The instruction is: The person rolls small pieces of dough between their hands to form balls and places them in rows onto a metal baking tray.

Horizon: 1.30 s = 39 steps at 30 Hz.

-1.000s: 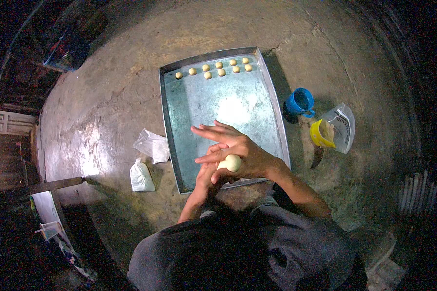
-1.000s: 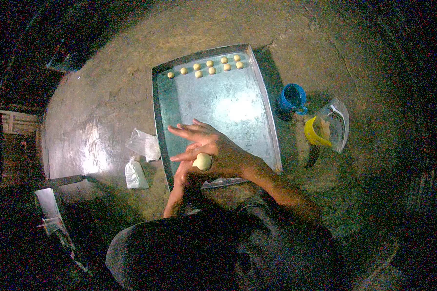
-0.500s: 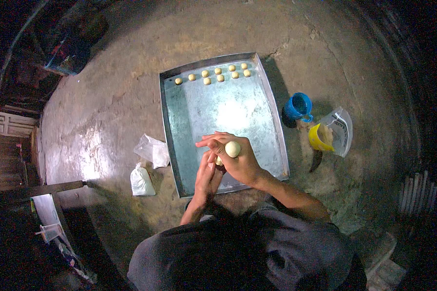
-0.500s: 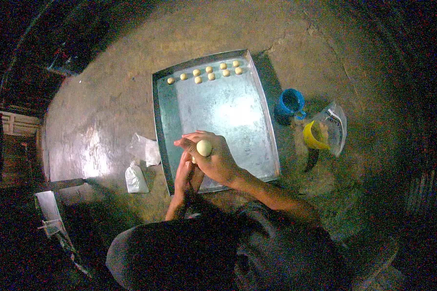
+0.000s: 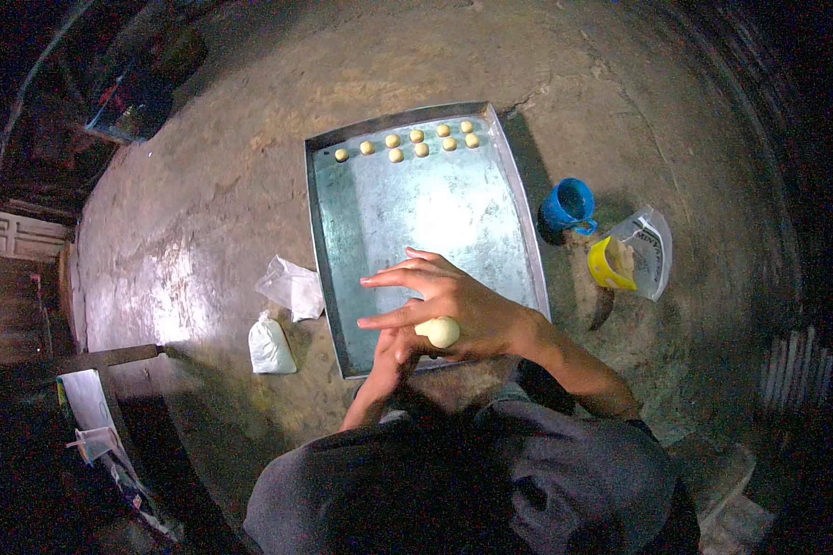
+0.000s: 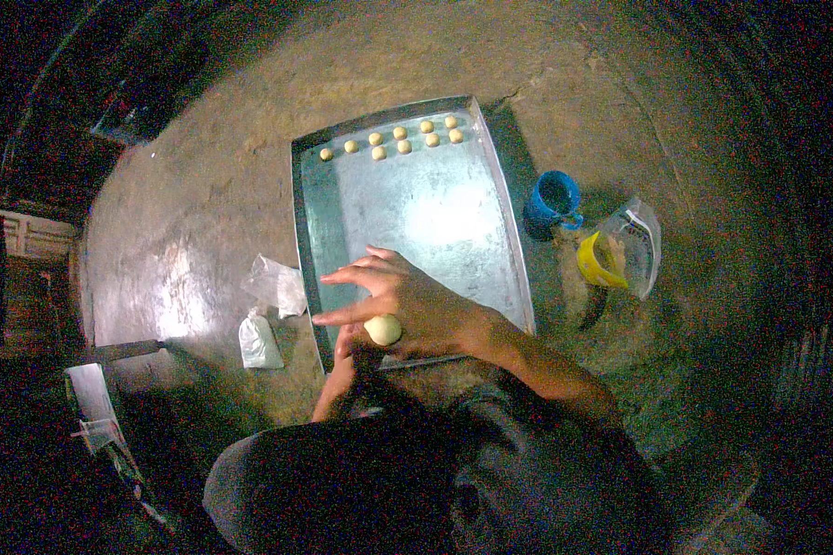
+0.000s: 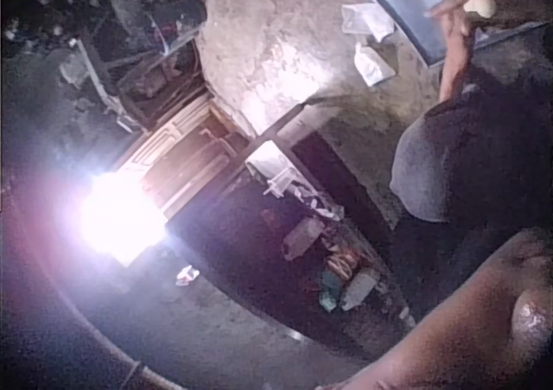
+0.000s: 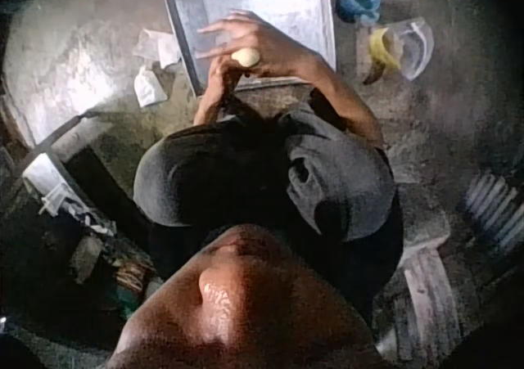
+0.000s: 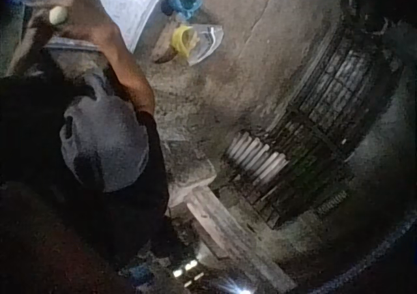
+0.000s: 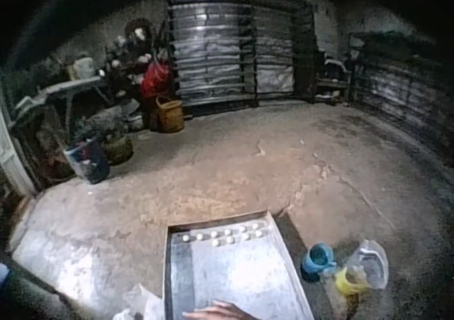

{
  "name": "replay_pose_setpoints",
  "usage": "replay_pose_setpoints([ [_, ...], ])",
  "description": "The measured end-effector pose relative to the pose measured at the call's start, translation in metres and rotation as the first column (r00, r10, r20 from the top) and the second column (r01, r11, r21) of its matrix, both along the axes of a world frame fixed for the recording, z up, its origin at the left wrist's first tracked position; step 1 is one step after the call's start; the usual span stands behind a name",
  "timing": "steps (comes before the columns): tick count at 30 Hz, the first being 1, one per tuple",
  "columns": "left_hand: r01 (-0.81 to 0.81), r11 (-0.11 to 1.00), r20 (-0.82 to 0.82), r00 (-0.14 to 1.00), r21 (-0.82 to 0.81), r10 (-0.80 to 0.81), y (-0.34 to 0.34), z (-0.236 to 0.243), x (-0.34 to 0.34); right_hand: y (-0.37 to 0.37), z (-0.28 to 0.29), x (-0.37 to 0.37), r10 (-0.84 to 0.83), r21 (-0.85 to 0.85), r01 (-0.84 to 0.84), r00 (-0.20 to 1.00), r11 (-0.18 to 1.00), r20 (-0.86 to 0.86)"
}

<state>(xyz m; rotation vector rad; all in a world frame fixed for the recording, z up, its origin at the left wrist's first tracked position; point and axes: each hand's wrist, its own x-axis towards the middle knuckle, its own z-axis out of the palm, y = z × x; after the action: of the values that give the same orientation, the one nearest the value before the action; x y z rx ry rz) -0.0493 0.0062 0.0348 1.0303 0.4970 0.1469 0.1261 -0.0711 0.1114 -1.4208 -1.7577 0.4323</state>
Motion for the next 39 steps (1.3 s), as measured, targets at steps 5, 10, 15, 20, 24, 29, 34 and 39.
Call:
replay_pose_setpoints([
  [5,0.025,0.999,-0.073,0.997,0.041,-0.021,-0.006,-0.01,0.001,0.001,-0.037,-0.014,-0.025,0.115,0.066,0.945,0.991,-0.327],
  [10,0.013,1.0,-0.112,0.994,0.018,-0.011,0.0,0.018,0.01,0.004,-0.015,-0.028,-0.249,-0.222,0.15,0.809,0.963,-0.532],
  [15,0.119,0.991,-0.127,0.986,0.062,-0.11,0.0,0.016,-0.003,0.003,-0.013,-0.017,0.114,0.028,-0.125,0.757,0.992,-0.643],
  [20,0.193,0.977,-0.177,0.969,0.094,-0.174,-0.002,0.014,-0.013,0.001,-0.017,-0.008,0.221,-0.083,-0.314,0.808,0.946,-0.546],
  [24,0.222,0.966,-0.208,0.959,0.134,-0.192,-0.002,0.01,-0.016,-0.002,-0.026,-0.004,0.266,-0.072,-0.405,0.715,0.912,-0.647],
  [29,0.241,0.949,-0.301,0.938,0.202,-0.174,-0.003,0.009,-0.008,-0.007,-0.041,0.001,0.241,-0.074,-0.333,0.801,0.94,-0.548],
  [34,0.218,0.963,-0.184,0.965,0.161,-0.188,0.006,-0.031,0.001,-0.004,-0.034,-0.011,-0.037,-0.124,-0.043,0.816,0.991,-0.576],
  [39,0.005,0.987,0.252,0.967,-0.163,0.037,0.0,-0.006,0.02,0.002,-0.02,-0.018,-0.287,-0.189,0.216,0.722,0.958,-0.629],
])
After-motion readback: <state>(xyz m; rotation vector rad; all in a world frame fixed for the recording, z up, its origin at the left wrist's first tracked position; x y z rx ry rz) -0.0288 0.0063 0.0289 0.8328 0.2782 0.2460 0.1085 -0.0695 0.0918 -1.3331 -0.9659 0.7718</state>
